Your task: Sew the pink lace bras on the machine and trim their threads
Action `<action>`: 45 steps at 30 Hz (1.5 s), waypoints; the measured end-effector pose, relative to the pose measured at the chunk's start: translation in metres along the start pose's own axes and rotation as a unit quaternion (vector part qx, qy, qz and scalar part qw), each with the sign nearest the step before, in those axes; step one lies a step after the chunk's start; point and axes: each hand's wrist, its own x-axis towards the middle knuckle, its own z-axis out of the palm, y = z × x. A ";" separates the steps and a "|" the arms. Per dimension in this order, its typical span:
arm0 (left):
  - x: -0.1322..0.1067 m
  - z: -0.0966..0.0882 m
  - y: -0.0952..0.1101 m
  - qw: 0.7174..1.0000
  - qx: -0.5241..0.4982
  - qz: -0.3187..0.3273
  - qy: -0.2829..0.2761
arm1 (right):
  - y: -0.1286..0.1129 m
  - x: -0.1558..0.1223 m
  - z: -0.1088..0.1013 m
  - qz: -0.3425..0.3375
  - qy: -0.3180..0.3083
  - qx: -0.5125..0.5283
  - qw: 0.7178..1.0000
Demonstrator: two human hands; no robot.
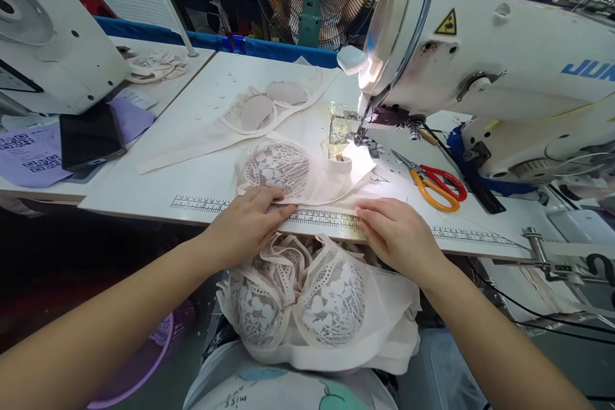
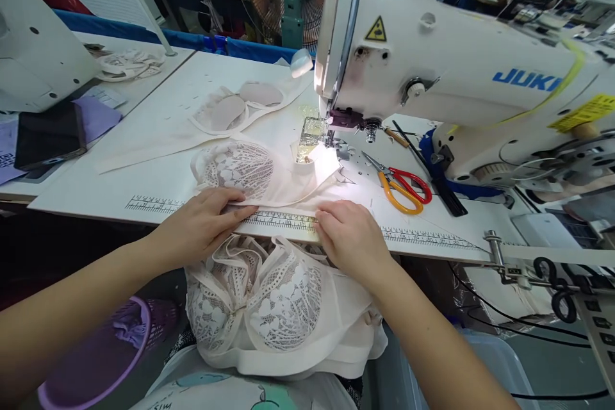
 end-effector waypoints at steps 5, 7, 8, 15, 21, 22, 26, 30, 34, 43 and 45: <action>0.000 -0.001 -0.001 1.000 0.010 0.014 0.015 | -0.019 0.023 0.013 -0.030 -0.025 0.013 0.999; 0.000 -0.001 -0.002 1.000 0.008 0.017 0.016 | -0.019 0.029 0.018 -0.020 -0.036 0.000 0.999; -0.001 -0.001 -0.002 1.000 0.007 0.016 0.014 | -0.019 0.030 0.019 -0.019 -0.042 -0.002 0.999; -0.001 -0.005 -0.005 0.999 0.023 0.022 -0.004 | -0.018 0.022 0.020 -0.041 -0.042 0.007 0.998; -0.002 -0.007 -0.007 0.997 0.055 0.052 -0.016 | -0.001 -0.005 0.011 0.009 -0.016 0.028 0.999; -0.002 -0.007 -0.008 0.997 0.056 0.058 -0.012 | 0.005 -0.009 0.007 0.033 -0.016 0.032 0.999; 0.001 -0.007 -0.011 0.996 0.061 0.062 -0.007 | 0.033 -0.020 -0.010 0.129 -0.017 0.080 0.988; 0.005 -0.005 -0.015 0.997 0.051 0.054 0.010 | 0.051 -0.018 -0.016 0.169 -0.016 0.101 0.980; 0.005 0.003 -0.022 0.998 0.040 0.054 0.018 | 0.057 -0.009 -0.012 0.199 -0.006 0.096 0.975; 0.005 0.015 -0.027 0.999 -0.038 0.014 0.031 | 0.065 -0.004 -0.015 0.232 -0.033 0.127 0.964; 0.008 0.013 -0.025 0.998 -0.050 0.022 0.035 | 0.068 -0.003 -0.017 0.230 -0.043 0.134 0.963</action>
